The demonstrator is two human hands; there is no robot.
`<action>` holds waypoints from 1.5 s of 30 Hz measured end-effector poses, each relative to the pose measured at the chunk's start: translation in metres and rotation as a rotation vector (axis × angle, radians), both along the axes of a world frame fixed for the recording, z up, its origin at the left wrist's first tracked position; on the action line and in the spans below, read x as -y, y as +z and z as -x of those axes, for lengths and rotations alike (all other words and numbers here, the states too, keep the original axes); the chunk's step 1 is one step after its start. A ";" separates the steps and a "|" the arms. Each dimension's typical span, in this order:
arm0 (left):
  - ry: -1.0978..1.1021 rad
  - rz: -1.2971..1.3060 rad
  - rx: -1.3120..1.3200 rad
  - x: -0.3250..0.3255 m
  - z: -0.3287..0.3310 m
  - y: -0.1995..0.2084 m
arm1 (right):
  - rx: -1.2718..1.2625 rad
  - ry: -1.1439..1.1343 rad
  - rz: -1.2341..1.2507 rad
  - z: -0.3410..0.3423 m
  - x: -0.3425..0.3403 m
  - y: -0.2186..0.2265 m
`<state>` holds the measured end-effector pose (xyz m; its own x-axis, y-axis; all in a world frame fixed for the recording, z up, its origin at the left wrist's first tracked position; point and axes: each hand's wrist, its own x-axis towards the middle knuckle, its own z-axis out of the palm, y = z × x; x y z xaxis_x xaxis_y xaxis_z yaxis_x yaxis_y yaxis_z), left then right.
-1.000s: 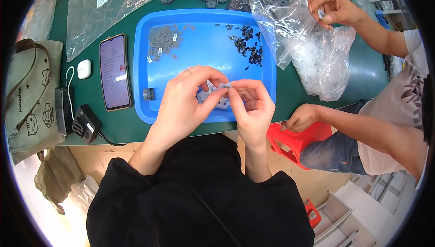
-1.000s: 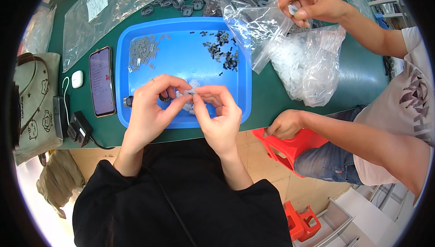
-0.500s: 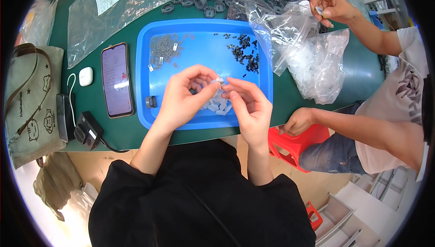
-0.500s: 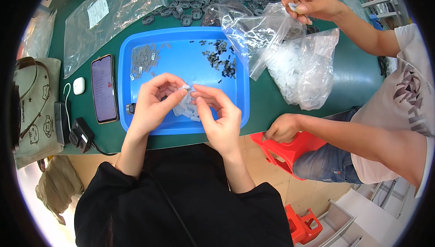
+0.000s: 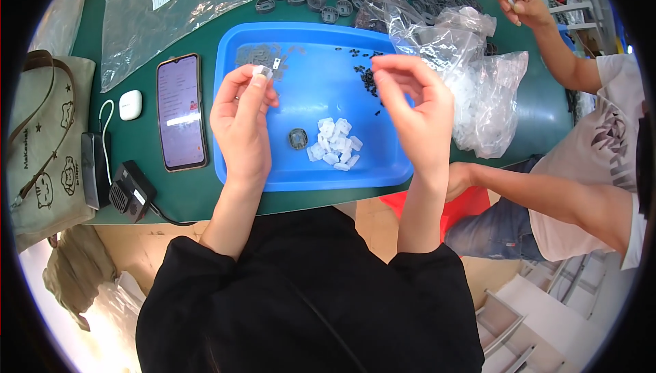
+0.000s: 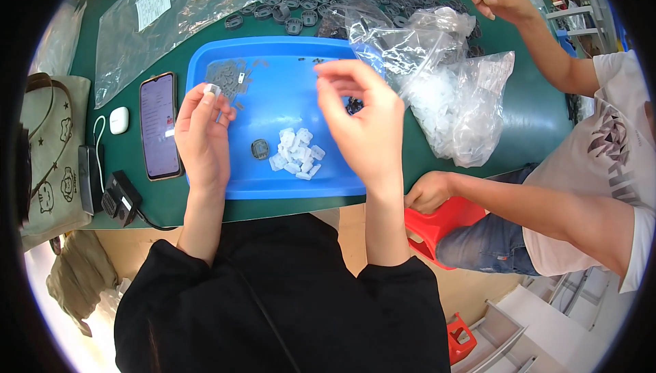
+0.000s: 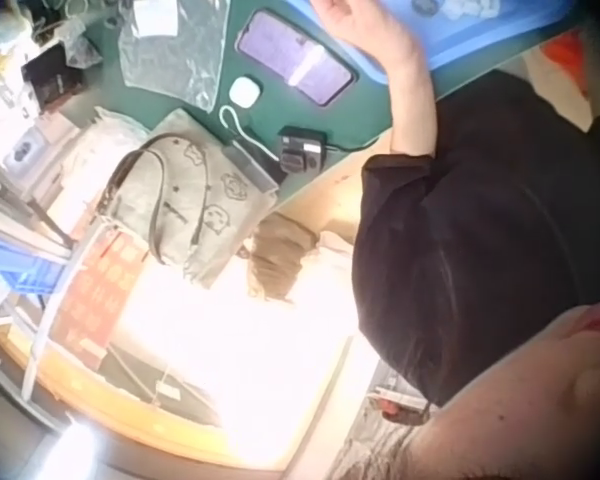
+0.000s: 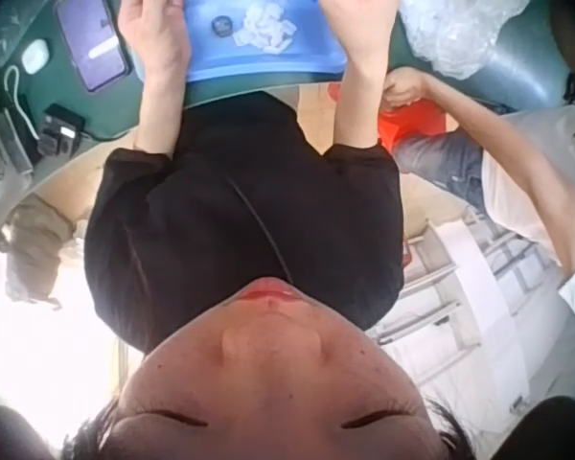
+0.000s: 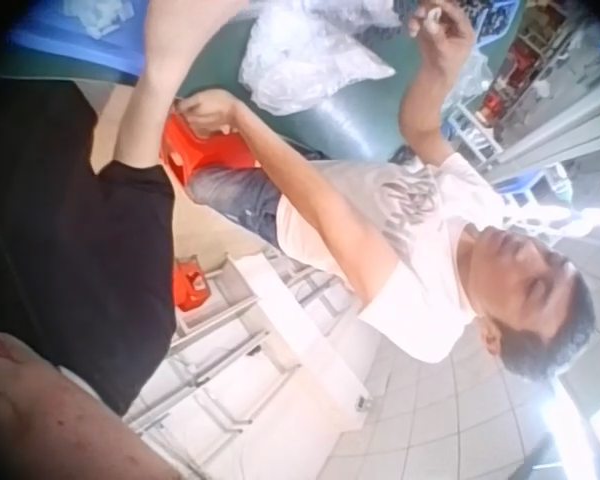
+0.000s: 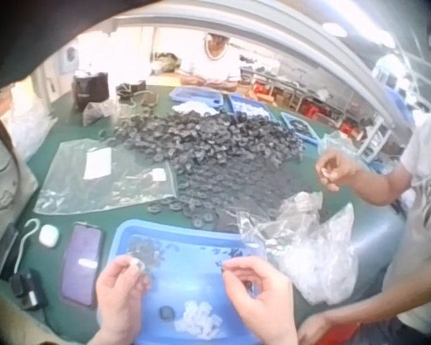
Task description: The person assembles components by fitting small black and grey pieces into white plastic holders and inserting them into grey casing parts by hand.
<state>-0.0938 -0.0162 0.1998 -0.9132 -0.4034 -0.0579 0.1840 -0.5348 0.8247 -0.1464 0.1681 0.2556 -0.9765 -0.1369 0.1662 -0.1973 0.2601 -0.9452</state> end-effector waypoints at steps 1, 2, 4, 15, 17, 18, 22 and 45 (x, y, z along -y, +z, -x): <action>-0.006 0.010 0.006 -0.002 0.001 0.000 | 0.016 0.064 -0.098 0.000 -0.001 0.003; -0.013 -0.004 -0.005 -0.002 0.001 -0.001 | 0.017 0.141 -0.183 -0.004 -0.001 0.007; 0.000 0.040 0.027 -0.002 -0.003 -0.006 | 0.004 0.305 -0.352 -0.012 0.005 -0.002; 0.038 -0.024 0.031 0.001 -0.007 -0.001 | -0.174 0.496 -0.570 -0.052 0.037 -0.034; 0.053 -0.007 0.038 -0.001 -0.004 -0.001 | -0.231 0.462 -0.635 -0.048 0.037 -0.031; 0.063 -0.025 0.023 -0.003 -0.004 -0.001 | -0.255 0.433 -0.629 -0.049 0.037 -0.032; 0.077 -0.015 0.005 -0.004 0.000 0.000 | -0.293 0.375 -0.663 -0.050 0.042 -0.036; -0.382 0.066 0.045 -0.006 -0.005 0.007 | -0.249 -0.032 -0.167 -0.054 0.015 -0.029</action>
<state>-0.0886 -0.0103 0.2069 -0.9955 -0.0389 -0.0867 -0.0555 -0.5030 0.8625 -0.0922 0.1535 0.2263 -0.9129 -0.1524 0.3787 -0.4068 0.4174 -0.8126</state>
